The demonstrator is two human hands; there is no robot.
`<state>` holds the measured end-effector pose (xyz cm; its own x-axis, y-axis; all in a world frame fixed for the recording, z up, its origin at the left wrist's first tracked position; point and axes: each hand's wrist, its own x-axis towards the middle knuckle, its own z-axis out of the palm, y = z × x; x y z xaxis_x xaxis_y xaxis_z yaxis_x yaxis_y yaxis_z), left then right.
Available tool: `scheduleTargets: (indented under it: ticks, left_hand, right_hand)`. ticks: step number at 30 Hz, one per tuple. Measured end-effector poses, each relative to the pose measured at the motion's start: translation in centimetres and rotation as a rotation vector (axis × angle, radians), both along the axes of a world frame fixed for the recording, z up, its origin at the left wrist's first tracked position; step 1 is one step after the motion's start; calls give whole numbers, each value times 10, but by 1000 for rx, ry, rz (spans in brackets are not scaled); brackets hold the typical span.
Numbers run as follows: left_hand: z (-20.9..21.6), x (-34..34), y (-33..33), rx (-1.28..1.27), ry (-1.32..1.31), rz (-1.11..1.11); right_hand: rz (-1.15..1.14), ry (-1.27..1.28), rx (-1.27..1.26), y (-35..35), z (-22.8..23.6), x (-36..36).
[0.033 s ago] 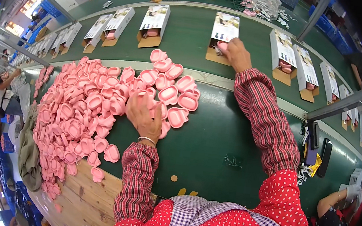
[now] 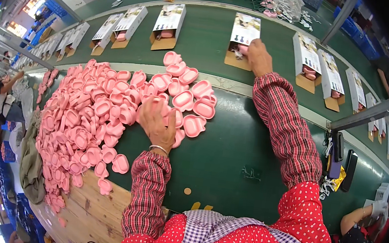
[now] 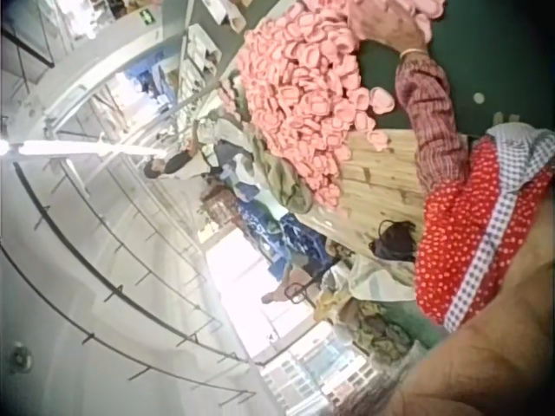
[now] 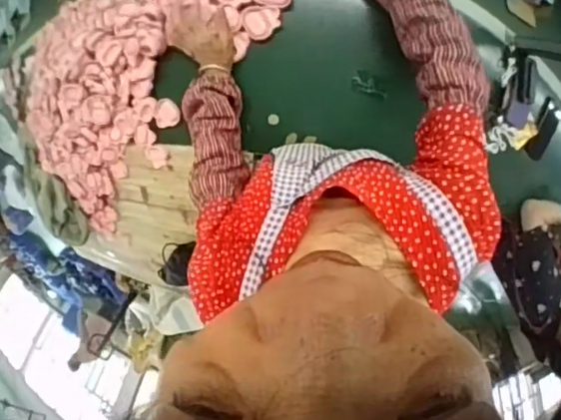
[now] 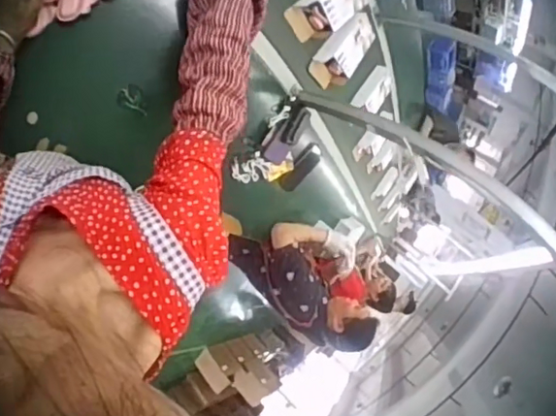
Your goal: The person assembles pink silicone parts by hand and packs them into open packaging boxes on the conveyor belt.
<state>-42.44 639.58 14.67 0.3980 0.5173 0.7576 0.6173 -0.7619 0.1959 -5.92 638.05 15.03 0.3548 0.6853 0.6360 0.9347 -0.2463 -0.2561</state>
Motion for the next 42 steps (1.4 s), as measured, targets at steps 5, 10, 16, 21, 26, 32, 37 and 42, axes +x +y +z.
scheduleTargets:
  ticks: [5, 10, 16, 21, 26, 32, 37, 42]
  left_hand:
    - [2, 3, 26, -173, -31, -110]
    - [8, -21, 52, 83, -6, -123]
    - [-2, -8, 37, -54, 113, -211]
    - [-5, -20, 22, -119, -184, -91]
    - [8, 14, 33, 31, 202, -84]
    - [1, -25, 53, 69, 3, -136]
    - [4, 1, 36, -150, -71, -118]
    - [1, 7, 27, -199, -33, -145]
  right_hand:
    - [414, 167, 76, 4, -7, -30]
    - [733, 153, -180, 16, -25, -112]
    - [790, 257, -105, -14, -34, -96]
    - [800, 476, -180, -39, -29, -126]
    - [776, 321, -135, -55, -42, -78]
    - [913, 495, -183, -49, -23, -115]
    - [652, 579, -60, -79, 19, -69]
    - [369, 347, 66, -33, 11, -20]
